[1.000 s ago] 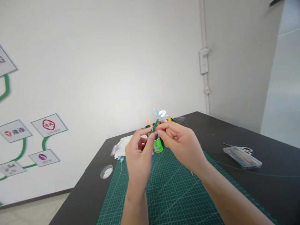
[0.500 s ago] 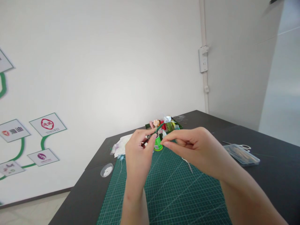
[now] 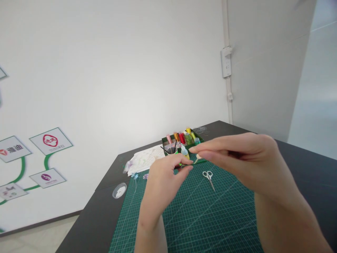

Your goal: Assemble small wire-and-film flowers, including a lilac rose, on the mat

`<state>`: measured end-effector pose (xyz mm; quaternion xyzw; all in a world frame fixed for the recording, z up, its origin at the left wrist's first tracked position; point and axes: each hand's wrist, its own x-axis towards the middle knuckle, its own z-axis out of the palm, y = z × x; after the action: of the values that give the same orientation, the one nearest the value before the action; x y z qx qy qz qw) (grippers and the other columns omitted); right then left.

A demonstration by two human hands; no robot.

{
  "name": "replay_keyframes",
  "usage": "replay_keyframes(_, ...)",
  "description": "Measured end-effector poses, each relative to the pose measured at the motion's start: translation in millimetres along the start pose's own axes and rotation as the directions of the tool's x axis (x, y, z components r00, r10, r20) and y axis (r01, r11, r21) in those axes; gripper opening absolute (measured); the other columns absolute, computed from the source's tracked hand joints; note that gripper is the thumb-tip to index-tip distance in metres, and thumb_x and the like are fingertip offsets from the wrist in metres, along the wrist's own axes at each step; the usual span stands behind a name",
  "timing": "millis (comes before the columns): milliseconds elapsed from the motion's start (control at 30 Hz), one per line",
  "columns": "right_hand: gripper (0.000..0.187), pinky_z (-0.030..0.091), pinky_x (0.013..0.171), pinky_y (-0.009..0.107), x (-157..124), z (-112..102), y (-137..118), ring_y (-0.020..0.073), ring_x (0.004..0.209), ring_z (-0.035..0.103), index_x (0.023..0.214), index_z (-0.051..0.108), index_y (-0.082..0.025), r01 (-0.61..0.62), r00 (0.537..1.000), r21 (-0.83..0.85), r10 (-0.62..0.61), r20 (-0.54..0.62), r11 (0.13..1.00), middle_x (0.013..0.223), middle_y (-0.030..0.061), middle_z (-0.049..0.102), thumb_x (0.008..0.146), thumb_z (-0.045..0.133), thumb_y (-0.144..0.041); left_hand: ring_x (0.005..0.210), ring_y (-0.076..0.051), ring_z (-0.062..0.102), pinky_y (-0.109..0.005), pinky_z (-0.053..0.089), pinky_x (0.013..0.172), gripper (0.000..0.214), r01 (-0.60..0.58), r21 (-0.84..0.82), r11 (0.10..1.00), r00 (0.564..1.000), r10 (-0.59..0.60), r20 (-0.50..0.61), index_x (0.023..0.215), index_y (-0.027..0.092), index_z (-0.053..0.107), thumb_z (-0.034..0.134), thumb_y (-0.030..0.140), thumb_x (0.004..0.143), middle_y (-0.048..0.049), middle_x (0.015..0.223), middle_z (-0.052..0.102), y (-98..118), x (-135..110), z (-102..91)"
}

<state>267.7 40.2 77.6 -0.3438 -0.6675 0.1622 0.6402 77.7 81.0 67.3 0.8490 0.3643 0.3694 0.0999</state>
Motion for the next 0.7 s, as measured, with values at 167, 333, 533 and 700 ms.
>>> replay_keyframes(167,0.011,0.051,0.052,0.033,16.1,2.9,12.1,0.0194,0.059,0.064,0.084,0.088,-0.031,-0.03,0.996,-0.002,0.03,-0.089,1.0,0.068,0.0039,0.077,0.081,0.079,-0.037,0.062,-0.015,0.064,-0.025,0.047,0.059,0.011,0.058,-0.111,0.992,0.991,-0.043,0.13,0.084,0.027,0.079,0.073,0.019,0.087,0.0026,0.073,0.076,5.0,-10.7,-6.3)
replay_keyframes(333,0.01,0.056,0.057,0.033,26.2,8.4,28.2,0.0218,0.071,0.072,0.085,0.087,-0.029,-0.078,0.994,0.013,0.079,-0.078,0.997,0.082,0.0052,0.082,0.081,0.079,-0.032,0.061,-0.015,0.064,-0.025,0.046,0.058,0.009,0.067,-0.166,0.984,0.989,-0.043,0.144,0.084,0.027,0.081,0.077,0.019,0.086,0.0018,0.072,0.076,8.0,-17.4,-13.4)
replay_keyframes(533,0.01,0.06,0.07,0.035,34.1,16.0,42.5,0.0224,0.081,0.075,0.085,0.087,-0.027,-0.141,0.989,0.077,0.143,-0.021,0.987,0.089,0.0062,0.083,0.082,0.077,-0.028,0.055,-0.014,0.061,-0.023,0.045,0.051,0.009,0.057,-0.196,0.979,0.998,-0.056,0.01,0.083,0.027,0.082,0.078,0.019,0.083,0.0012,0.067,0.075,8.2,-20.7,-19.6)
replay_keyframes(700,0.015,0.05,0.057,0.029,39.2,16.6,53.4,0.0186,0.068,0.068,0.087,0.086,-0.022,-0.211,0.97,0.019,0.207,0.125,0.977,0.083,0.0068,0.082,0.083,0.075,-0.031,0.056,-0.013,0.061,-0.023,0.05,0.053,0.008,-0.016,-0.191,0.982,0.975,-0.027,-0.22,0.084,0.028,0.083,0.079,0.021,0.083,0.0013,0.071,0.076,9.1,-22.1,-20.8)
